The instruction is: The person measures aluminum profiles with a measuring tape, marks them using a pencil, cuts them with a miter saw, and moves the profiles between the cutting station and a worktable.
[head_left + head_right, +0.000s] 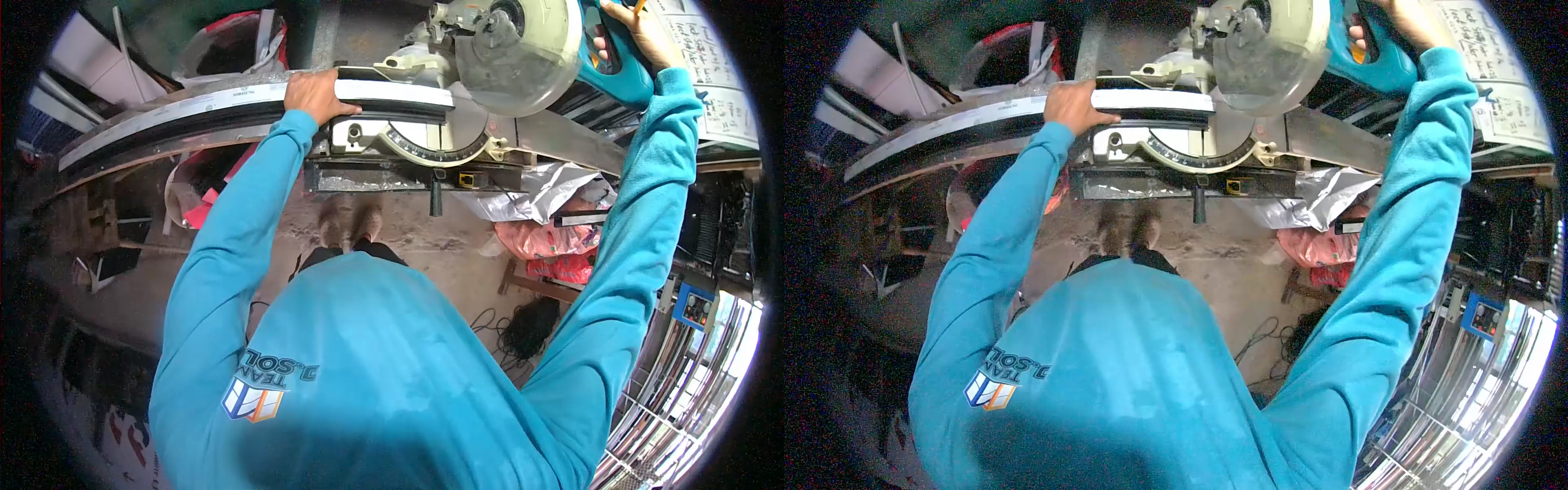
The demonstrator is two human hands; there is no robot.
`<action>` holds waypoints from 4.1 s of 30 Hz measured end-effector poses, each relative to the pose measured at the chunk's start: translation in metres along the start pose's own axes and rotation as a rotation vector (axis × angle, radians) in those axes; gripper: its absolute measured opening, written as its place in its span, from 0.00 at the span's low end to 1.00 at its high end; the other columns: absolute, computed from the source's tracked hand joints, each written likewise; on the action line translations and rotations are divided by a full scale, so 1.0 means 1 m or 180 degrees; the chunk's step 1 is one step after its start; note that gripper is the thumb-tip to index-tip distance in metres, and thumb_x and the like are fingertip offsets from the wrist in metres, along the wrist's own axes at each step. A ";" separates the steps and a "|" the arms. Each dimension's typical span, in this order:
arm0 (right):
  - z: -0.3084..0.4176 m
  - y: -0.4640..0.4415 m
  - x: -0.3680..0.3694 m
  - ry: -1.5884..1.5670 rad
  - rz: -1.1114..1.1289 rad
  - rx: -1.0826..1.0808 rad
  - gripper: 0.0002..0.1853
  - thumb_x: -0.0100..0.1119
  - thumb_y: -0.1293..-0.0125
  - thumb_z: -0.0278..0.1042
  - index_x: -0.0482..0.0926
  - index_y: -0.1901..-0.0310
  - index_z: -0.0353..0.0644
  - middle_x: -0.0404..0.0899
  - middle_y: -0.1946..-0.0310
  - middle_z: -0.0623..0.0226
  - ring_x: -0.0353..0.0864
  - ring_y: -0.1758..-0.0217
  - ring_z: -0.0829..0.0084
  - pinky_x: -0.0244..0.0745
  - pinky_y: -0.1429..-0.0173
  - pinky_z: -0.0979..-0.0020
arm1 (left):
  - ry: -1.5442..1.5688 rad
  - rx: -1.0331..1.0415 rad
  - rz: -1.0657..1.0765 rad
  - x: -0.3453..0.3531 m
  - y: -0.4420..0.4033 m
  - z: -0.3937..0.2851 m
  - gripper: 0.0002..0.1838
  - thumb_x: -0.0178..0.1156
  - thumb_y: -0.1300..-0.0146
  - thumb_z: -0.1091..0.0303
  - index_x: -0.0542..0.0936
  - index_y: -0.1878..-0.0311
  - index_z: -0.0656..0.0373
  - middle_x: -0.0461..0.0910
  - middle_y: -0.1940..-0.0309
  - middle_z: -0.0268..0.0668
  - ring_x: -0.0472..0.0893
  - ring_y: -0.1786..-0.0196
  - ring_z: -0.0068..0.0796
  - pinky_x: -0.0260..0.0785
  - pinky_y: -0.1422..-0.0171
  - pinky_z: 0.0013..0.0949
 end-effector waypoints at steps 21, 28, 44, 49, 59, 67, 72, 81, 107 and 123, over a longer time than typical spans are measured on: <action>-0.032 0.160 0.076 -0.1388 -0.0779 0.0477 0.15 0.61 0.33 0.42 0.75 0.61 0.36 0.77 0.73 0.69 0.77 0.79 0.79 0.74 0.75 0.77 | -0.0194 -0.0238 0.0005 0.001 -0.001 -0.011 0.42 0.73 0.67 0.31 0.81 0.58 0.59 0.84 0.66 0.43 0.83 0.60 0.40 0.67 0.46 0.40; -0.035 0.161 0.077 -0.1437 -0.0835 0.0379 0.15 0.62 0.33 0.41 0.74 0.61 0.35 0.76 0.75 0.69 0.76 0.80 0.80 0.72 0.76 0.78 | -0.0271 -0.0209 -0.0063 0.002 0.000 -0.012 0.42 0.72 0.66 0.30 0.80 0.57 0.58 0.84 0.67 0.43 0.83 0.60 0.40 0.68 0.47 0.40; -0.035 0.160 0.077 -0.1422 -0.0811 0.0288 0.16 0.61 0.32 0.40 0.75 0.58 0.32 0.76 0.76 0.67 0.75 0.81 0.80 0.71 0.77 0.78 | -0.0413 -0.0273 0.0019 0.000 0.001 -0.013 0.42 0.73 0.67 0.29 0.82 0.58 0.57 0.84 0.68 0.42 0.84 0.62 0.38 0.66 0.47 0.39; -0.033 0.160 0.076 -0.1252 -0.0852 0.0220 0.16 0.61 0.32 0.40 0.75 0.58 0.32 0.77 0.75 0.66 0.76 0.81 0.79 0.71 0.76 0.77 | -0.0424 -0.0245 -0.0056 0.001 0.002 -0.012 0.41 0.73 0.68 0.29 0.82 0.59 0.57 0.84 0.68 0.42 0.84 0.62 0.38 0.66 0.47 0.39; -0.034 0.160 0.075 -0.1168 -0.0820 0.0180 0.17 0.61 0.33 0.41 0.73 0.62 0.32 0.77 0.77 0.65 0.76 0.81 0.79 0.71 0.77 0.76 | -0.0441 -0.0218 -0.0158 0.003 0.003 -0.012 0.41 0.73 0.68 0.29 0.83 0.60 0.57 0.84 0.70 0.41 0.84 0.64 0.36 0.66 0.47 0.39; -0.036 0.161 0.077 -0.1372 -0.0804 0.0243 0.17 0.62 0.33 0.41 0.73 0.61 0.32 0.77 0.76 0.66 0.76 0.80 0.79 0.72 0.77 0.76 | -0.0421 -0.0179 -0.0091 -0.001 0.003 -0.013 0.42 0.72 0.67 0.29 0.81 0.60 0.58 0.84 0.68 0.44 0.83 0.63 0.40 0.70 0.53 0.41; -0.044 0.158 0.076 -0.1542 -0.0712 0.0623 0.27 0.55 0.31 0.56 0.75 0.55 0.33 0.82 0.68 0.59 0.83 0.71 0.73 0.77 0.70 0.74 | -0.0454 -0.0301 -0.0028 -0.002 0.002 -0.014 0.42 0.73 0.69 0.30 0.82 0.58 0.56 0.85 0.68 0.41 0.84 0.63 0.37 0.65 0.47 0.41; -0.039 0.133 0.059 -0.1781 0.0031 0.1338 0.35 0.46 0.33 0.67 0.80 0.58 0.33 0.83 0.70 0.62 0.82 0.73 0.73 0.80 0.65 0.74 | -0.0258 -0.0333 0.0045 -0.004 0.002 -0.013 0.41 0.73 0.67 0.31 0.81 0.57 0.56 0.84 0.67 0.41 0.83 0.60 0.38 0.64 0.46 0.42; -0.047 0.159 0.078 -0.1605 -0.0632 0.0847 0.31 0.42 0.28 0.61 0.76 0.60 0.33 0.80 0.72 0.60 0.80 0.75 0.72 0.79 0.71 0.71 | -0.0373 -0.0328 0.0049 -0.005 0.004 -0.014 0.43 0.72 0.67 0.28 0.81 0.56 0.56 0.84 0.66 0.40 0.83 0.59 0.39 0.68 0.49 0.43; -0.047 0.160 0.079 -0.1607 -0.0623 0.0862 0.33 0.43 0.30 0.63 0.76 0.58 0.32 0.81 0.71 0.58 0.81 0.75 0.71 0.79 0.72 0.70 | -0.0355 -0.0319 -0.0019 -0.002 0.006 -0.014 0.43 0.72 0.66 0.28 0.80 0.55 0.56 0.84 0.64 0.42 0.83 0.57 0.39 0.64 0.46 0.46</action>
Point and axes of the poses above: each hand's wrist, its own y-axis away from the middle knuckle, its own x-axis out of the palm, z = x × y, the point moved 6 cm from there along -y, towards the middle knuckle
